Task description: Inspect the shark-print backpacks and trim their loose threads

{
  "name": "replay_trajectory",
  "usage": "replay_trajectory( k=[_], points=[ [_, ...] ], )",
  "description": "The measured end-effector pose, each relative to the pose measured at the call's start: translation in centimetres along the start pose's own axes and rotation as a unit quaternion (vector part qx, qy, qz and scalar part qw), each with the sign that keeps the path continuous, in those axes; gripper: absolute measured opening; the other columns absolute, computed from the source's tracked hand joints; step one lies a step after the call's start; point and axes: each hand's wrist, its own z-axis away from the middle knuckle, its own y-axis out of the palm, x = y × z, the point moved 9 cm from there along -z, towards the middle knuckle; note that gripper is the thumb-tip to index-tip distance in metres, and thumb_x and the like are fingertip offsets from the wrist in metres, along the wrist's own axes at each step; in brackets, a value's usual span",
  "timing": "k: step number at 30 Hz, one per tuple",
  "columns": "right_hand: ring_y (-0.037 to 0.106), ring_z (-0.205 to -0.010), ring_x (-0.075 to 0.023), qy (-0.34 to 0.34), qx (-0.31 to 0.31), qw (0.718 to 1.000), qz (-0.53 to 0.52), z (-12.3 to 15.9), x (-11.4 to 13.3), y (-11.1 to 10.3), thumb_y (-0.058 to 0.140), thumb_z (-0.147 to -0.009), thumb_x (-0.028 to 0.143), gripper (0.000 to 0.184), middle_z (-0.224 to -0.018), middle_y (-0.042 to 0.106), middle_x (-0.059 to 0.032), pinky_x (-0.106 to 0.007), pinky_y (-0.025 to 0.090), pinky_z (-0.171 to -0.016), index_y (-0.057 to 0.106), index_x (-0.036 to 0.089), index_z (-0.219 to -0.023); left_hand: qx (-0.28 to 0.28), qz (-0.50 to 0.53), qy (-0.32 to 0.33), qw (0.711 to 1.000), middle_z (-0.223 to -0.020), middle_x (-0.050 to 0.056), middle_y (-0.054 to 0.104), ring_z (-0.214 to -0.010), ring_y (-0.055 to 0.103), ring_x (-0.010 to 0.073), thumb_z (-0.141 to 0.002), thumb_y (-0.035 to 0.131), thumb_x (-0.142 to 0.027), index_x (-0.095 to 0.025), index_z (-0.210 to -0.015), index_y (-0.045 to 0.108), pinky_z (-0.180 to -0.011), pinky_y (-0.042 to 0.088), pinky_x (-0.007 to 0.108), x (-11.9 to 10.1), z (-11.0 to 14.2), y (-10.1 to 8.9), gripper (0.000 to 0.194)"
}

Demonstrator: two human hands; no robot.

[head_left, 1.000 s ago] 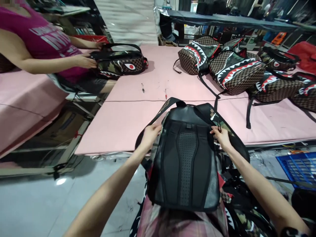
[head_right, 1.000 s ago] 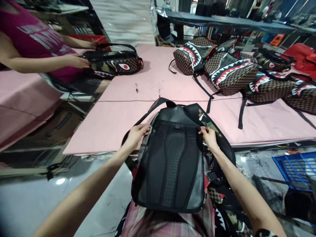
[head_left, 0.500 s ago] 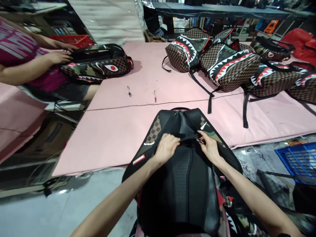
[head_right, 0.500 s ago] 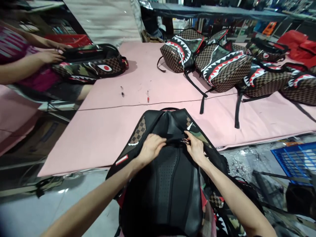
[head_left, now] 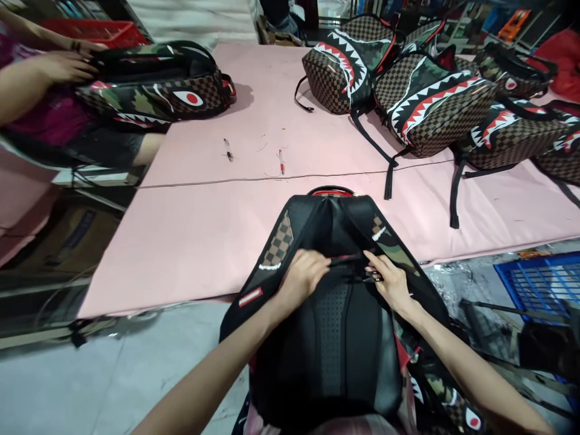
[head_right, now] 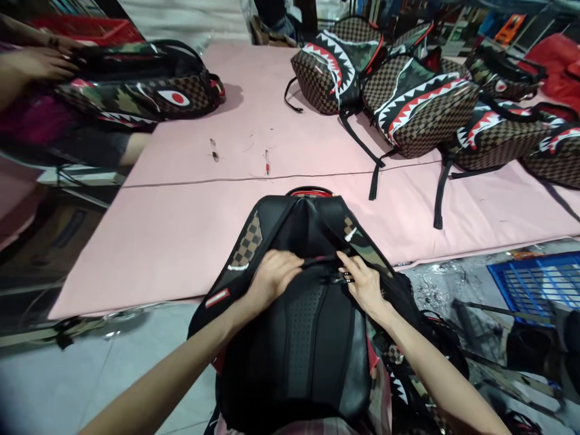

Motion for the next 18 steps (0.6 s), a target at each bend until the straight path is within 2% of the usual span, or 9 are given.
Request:
replay_trajectory(
  k=[4,6,9,11,12,14,15,16,18],
  points=[
    [0.061,-0.081,-0.0143,0.051,0.046,0.995,0.078,-1.9,0.5,1.3,0.046,-0.082,0.017,0.036,-0.107,0.058,-0.0039,-0.023,0.046,-0.065,0.057,0.026,-0.115,-0.05,0.028,-0.12,0.991,-0.134,0.004,0.043,-0.123,0.039,0.025,-0.079,0.056,-0.026,-0.022,-0.086,0.064,-0.102,0.034,0.041,3.8,-6.3,-1.0,0.011],
    [0.061,-0.076,-0.0148,0.086,0.077,0.989,0.092,-2.5,0.7,1.2,0.051,-0.081,0.021,0.023,-0.096,0.061,-0.0031,-0.023,0.044,-0.062,0.063,0.023,-0.1,-0.046,0.068,-0.15,0.985,-0.139,0.005,0.037,-0.126,0.036,0.0252,-0.075,0.059,-0.021,-0.021,-0.098,0.061,-0.103,0.032,0.04,5.3,-8.3,-1.5,0.023],
    [0.058,-0.068,-0.0146,0.056,0.176,0.982,-0.043,-1.6,2.5,0.5,0.053,-0.08,0.028,0.014,-0.074,0.061,-0.0004,-0.023,0.042,-0.061,0.064,0.018,-0.08,-0.008,0.171,-0.191,0.967,-0.129,0.01,0.049,-0.12,0.044,0.0218,-0.076,0.052,-0.018,-0.014,-0.116,0.051,-0.102,0.033,0.038,8.0,-8.2,-3.2,0.04],
    [0.059,-0.069,-0.0156,0.034,0.183,0.968,-0.167,0.2,3.1,-1.8,0.052,-0.081,0.034,0.021,-0.072,0.063,-0.0004,-0.025,0.044,-0.063,0.064,0.018,-0.075,0.03,0.217,-0.21,0.953,-0.123,0.01,0.054,-0.115,0.048,0.0215,-0.076,0.051,-0.024,-0.013,-0.114,0.052,-0.1,0.035,0.037,9.7,-5.8,-5.0,0.039],
    [0.06,-0.073,-0.0167,0.051,0.129,0.969,-0.206,1.0,2.2,-3.7,0.05,-0.081,0.036,0.024,-0.078,0.065,-0.0019,-0.026,0.045,-0.066,0.064,0.018,-0.075,0.042,0.226,-0.217,0.949,-0.123,0.009,0.055,-0.116,0.048,0.0222,-0.075,0.053,-0.029,-0.015,-0.111,0.055,-0.1,0.035,0.037,10.4,-3.9,-6.0,0.039],
    [0.061,-0.085,-0.0197,0.128,-0.043,0.963,-0.234,3.2,-1.4,-7.7,0.047,-0.082,0.038,0.027,-0.094,0.067,-0.0061,-0.03,0.046,-0.074,0.066,0.018,-0.081,0.033,0.242,-0.26,0.934,-0.129,0.009,0.051,-0.122,0.043,0.023,-0.072,0.057,-0.038,-0.018,-0.109,0.057,-0.102,0.033,0.035,11.9,0.7,-7.8,0.043],
    [0.061,-0.091,-0.0213,0.168,-0.104,0.954,-0.226,4.5,-3.3,-8.7,0.048,-0.082,0.04,0.029,-0.1,0.067,-0.0078,-0.031,0.046,-0.078,0.066,0.018,-0.09,0.023,0.258,-0.293,0.92,-0.131,0.009,0.049,-0.124,0.041,0.0228,-0.07,0.058,-0.042,-0.018,-0.11,0.056,-0.103,0.032,0.034,12.5,3.2,-8.1,0.046],
    [0.061,-0.094,-0.0228,0.202,-0.131,0.948,-0.21,5.8,-4.7,-8.9,0.049,-0.081,0.041,0.034,-0.103,0.067,-0.0093,-0.033,0.046,-0.08,0.064,0.017,-0.099,0.021,0.282,-0.334,0.899,-0.132,0.01,0.048,-0.124,0.041,0.0224,-0.069,0.059,-0.045,-0.018,-0.111,0.055,-0.102,0.034,0.033,13.0,5.8,-7.9,0.05],
    [0.062,-0.095,-0.0255,0.238,-0.095,0.953,-0.165,7.6,-6.0,-7.7,0.055,-0.077,0.042,0.045,-0.102,0.068,-0.0104,-0.035,0.047,-0.08,0.059,0.016,-0.113,0.055,0.343,-0.41,0.843,-0.134,0.011,0.047,-0.121,0.045,0.0227,-0.068,0.059,-0.051,-0.019,-0.116,0.052,-0.097,0.04,0.034,12.9,10.6,-5.7,0.058]
  ],
)
